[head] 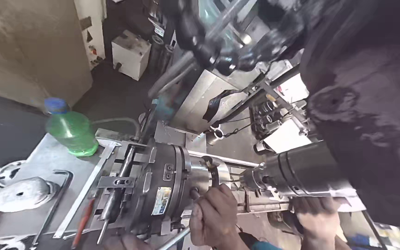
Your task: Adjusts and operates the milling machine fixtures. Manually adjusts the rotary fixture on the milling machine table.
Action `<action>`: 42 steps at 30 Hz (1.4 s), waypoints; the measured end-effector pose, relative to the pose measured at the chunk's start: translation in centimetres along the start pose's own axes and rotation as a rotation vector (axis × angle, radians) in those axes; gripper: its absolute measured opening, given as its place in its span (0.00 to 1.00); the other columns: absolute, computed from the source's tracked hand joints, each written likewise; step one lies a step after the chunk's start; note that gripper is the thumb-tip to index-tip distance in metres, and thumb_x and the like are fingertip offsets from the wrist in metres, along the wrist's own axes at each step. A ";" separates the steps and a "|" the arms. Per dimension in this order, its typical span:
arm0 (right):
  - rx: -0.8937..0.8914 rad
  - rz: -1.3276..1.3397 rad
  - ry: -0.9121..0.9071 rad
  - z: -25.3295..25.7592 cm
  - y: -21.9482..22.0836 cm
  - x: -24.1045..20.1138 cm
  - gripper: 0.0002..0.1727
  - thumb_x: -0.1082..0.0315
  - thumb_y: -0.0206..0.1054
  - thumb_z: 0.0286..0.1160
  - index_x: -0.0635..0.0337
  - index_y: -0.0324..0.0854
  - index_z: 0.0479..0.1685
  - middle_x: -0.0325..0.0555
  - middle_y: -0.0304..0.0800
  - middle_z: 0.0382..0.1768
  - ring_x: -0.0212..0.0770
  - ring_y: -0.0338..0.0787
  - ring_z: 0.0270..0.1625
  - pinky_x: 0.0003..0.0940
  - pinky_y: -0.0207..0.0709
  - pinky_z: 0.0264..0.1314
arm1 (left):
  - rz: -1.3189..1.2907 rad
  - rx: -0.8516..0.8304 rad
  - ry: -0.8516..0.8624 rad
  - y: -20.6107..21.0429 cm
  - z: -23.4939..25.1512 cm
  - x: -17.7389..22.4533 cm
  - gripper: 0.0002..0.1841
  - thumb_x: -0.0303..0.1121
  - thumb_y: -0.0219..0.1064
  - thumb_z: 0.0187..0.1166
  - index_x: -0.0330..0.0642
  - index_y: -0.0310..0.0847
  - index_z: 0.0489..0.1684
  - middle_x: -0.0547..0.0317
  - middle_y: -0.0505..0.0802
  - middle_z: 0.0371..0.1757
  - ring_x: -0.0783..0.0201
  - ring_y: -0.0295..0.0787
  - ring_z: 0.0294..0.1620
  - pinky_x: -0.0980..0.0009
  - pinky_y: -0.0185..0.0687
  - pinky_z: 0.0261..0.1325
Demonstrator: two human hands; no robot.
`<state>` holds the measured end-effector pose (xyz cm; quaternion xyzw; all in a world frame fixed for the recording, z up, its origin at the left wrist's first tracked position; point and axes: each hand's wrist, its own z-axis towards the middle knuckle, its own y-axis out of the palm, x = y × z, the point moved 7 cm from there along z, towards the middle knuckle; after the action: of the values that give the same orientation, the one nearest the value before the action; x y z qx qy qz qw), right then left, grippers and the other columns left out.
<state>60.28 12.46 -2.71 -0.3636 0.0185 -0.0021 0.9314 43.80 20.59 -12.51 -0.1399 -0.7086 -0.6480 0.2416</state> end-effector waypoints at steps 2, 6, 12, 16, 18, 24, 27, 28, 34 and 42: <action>0.008 -0.013 0.032 -0.5 0.0 -0.6 0.19 0.57 0.57 0.75 0.52 0.80 0.15 0.39 0.81 0.19 0.36 0.78 0.23 0.32 0.72 0.32 | 0.101 0.015 0.049 -0.1 0.3 0.9 0.17 0.35 0.40 0.95 0.47 0.73 0.35 0.73 0.71 0.08 0.76 0.67 0.05 0.80 0.69 0.09; -0.325 -0.023 -0.099 -0.6 -0.5 -0.6 0.27 0.38 0.55 0.80 0.46 0.91 0.32 0.44 0.95 0.43 0.44 0.93 0.46 0.47 0.82 0.49 | 0.117 0.102 0.036 0.0 0.0 0.1 0.22 0.32 0.34 0.93 0.49 0.71 0.27 0.73 0.71 0.06 0.75 0.66 0.04 0.78 0.68 0.09; -0.751 0.159 -0.246 -0.2 -0.5 -0.4 0.11 0.62 0.67 0.75 0.53 0.93 0.46 0.46 0.94 0.52 0.50 0.90 0.60 0.56 0.78 0.65 | 0.291 -0.081 -0.029 1.2 -1.3 1.4 0.17 0.29 0.37 0.90 0.49 0.71 0.32 0.75 0.76 0.10 0.75 0.72 0.08 0.77 0.76 0.13; -0.522 0.161 -0.290 0.4 -4.4 -3.7 0.09 0.66 0.68 0.71 0.49 0.93 0.45 0.41 0.94 0.48 0.48 0.90 0.56 0.52 0.80 0.62 | 0.475 -0.408 0.103 2.7 -3.8 6.4 0.12 0.26 0.47 0.85 0.50 0.76 0.39 0.79 0.88 0.24 0.77 0.86 0.21 0.77 0.88 0.28; -0.447 0.201 -0.223 -1.5 -6.3 -6.0 0.09 0.65 0.69 0.71 0.49 0.92 0.44 0.42 0.94 0.48 0.50 0.90 0.55 0.53 0.81 0.59 | 0.596 -0.575 0.122 1.8 -4.7 8.7 0.07 0.33 0.55 0.85 0.54 0.80 0.42 0.81 0.91 0.30 0.79 0.87 0.26 0.79 0.88 0.31; -0.528 0.700 0.472 -16.9 -6.2 -8.3 0.10 0.62 0.74 0.74 0.57 0.94 0.45 0.45 0.96 0.45 0.41 0.94 0.45 0.46 0.89 0.51 | 0.872 -0.855 -0.252 -4.7 -9.0 10.5 0.13 0.43 0.61 0.87 0.45 0.84 0.52 0.69 0.96 0.37 0.71 0.93 0.31 0.74 0.92 0.31; -0.515 0.902 0.946 -27.4 -6.6 -8.3 0.10 0.63 0.75 0.72 0.62 0.93 0.43 0.44 0.95 0.37 0.33 0.90 0.36 0.35 0.85 0.45 | 1.054 -0.795 -0.382 -9.5 -11.7 11.7 0.14 0.30 0.56 0.85 0.30 0.80 0.58 0.58 0.96 0.47 0.67 0.95 0.38 0.69 0.93 0.38; -0.478 0.938 1.106 -30.8 -7.0 -8.3 0.10 0.64 0.75 0.72 0.62 0.92 0.41 0.41 0.93 0.34 0.30 0.88 0.33 0.32 0.84 0.41 | 1.124 -0.760 -0.425 -11.3 -12.7 12.2 0.14 0.28 0.56 0.84 0.28 0.78 0.60 0.55 0.96 0.49 0.67 0.95 0.39 0.68 0.93 0.40; -0.247 0.875 1.805 -43.1 -10.3 -6.0 0.11 0.66 0.64 0.84 0.65 0.85 0.50 0.46 0.86 0.31 0.34 0.74 0.19 0.32 0.68 0.20 | 1.581 -0.719 -0.599 -19.7 -18.9 13.9 0.19 0.32 0.62 0.86 0.28 0.77 0.69 0.42 0.94 0.50 0.55 0.95 0.42 0.54 0.93 0.49; -0.388 1.091 1.534 -39.1 -8.4 -1.0 0.13 0.65 0.59 0.89 0.64 0.86 0.52 0.39 0.90 0.32 0.28 0.82 0.27 0.25 0.71 0.27 | 1.774 -0.911 -0.625 -22.4 -26.4 13.5 0.30 0.42 0.68 0.81 0.33 0.74 0.78 0.41 0.92 0.65 0.48 0.95 0.58 0.46 0.89 0.63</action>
<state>57.94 -20.21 -25.71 -0.3524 0.7895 0.1972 0.4622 25.20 -9.75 -23.38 -0.8492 -0.0711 -0.3790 0.3609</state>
